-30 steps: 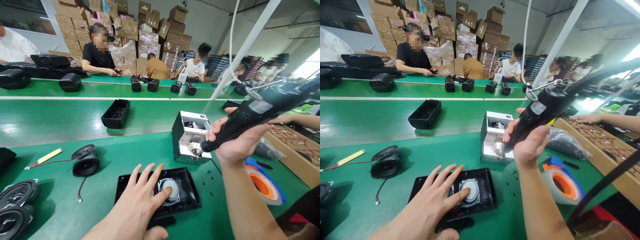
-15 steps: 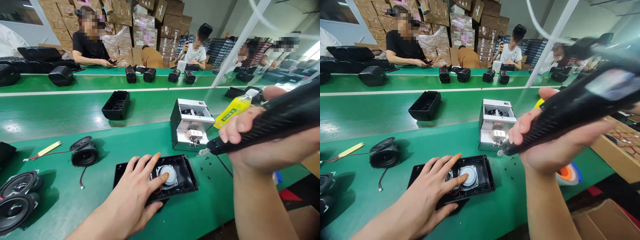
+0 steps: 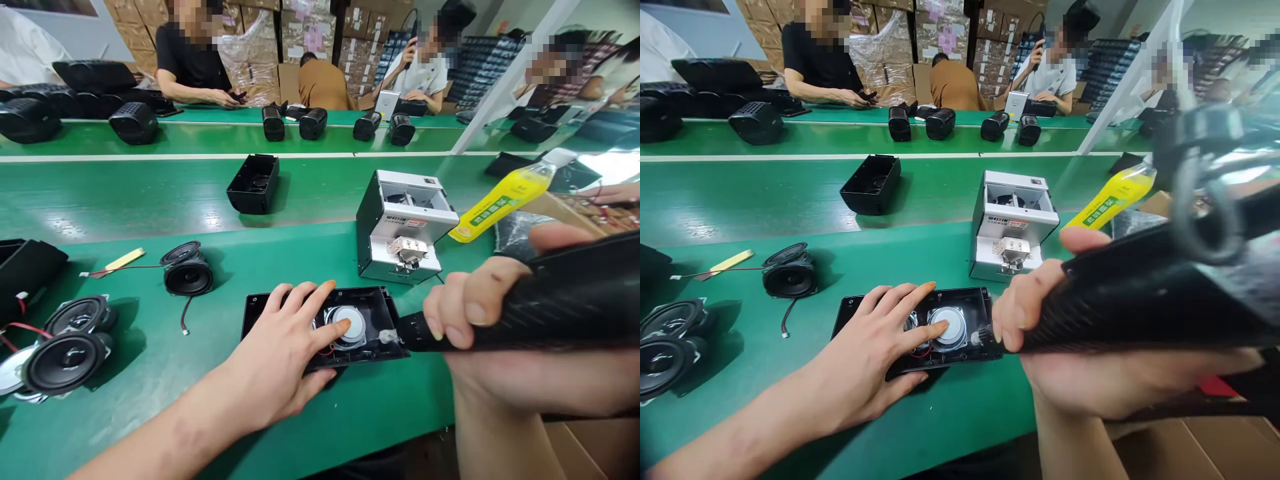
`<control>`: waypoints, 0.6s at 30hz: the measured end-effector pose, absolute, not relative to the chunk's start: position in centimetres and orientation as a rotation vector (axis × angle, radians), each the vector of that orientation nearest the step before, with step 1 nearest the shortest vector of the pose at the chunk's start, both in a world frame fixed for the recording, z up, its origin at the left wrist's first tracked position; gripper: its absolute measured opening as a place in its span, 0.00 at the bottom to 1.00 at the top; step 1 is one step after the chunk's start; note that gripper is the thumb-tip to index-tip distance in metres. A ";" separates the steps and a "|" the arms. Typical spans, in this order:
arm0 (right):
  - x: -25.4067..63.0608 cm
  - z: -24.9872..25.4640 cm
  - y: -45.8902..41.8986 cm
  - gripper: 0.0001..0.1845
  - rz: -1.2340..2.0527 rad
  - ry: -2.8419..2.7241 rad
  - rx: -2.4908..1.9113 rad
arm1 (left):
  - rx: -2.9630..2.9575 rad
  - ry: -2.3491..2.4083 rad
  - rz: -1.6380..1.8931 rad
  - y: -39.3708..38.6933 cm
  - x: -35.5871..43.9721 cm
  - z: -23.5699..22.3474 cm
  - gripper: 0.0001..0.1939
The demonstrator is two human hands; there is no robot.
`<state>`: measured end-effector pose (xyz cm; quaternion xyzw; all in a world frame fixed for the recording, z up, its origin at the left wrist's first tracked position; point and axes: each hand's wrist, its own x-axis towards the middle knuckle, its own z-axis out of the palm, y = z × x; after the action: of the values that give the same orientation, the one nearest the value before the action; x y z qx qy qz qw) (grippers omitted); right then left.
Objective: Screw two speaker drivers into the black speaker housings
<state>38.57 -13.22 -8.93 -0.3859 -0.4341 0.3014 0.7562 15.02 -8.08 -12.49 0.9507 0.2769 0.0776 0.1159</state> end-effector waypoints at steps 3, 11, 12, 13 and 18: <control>38.1 -10.0 -13.0 0.32 0.748 -1.025 -0.694 | 2.782 0.811 0.209 -8.1 15.0 -12.4 0.28; 38.7 -11.6 -12.3 0.36 0.753 -1.084 -0.637 | 2.777 0.805 0.203 -8.0 15.1 -12.3 0.29; 38.7 -11.6 -12.3 0.36 0.747 -1.078 -0.643 | 2.775 0.804 0.201 -8.0 15.1 -12.3 0.28; 38.7 -11.6 -12.3 0.36 0.743 -1.070 -0.647 | 2.773 0.801 0.198 -8.0 15.1 -12.3 0.29; 38.7 -11.7 -12.1 0.35 0.774 -1.075 -0.634 | 2.774 0.814 0.197 -8.1 15.0 -12.1 0.29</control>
<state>38.71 -12.08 -11.67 -0.2894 -0.4907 0.3531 0.7422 15.03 -8.08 -12.12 0.9502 0.2788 0.0674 0.1219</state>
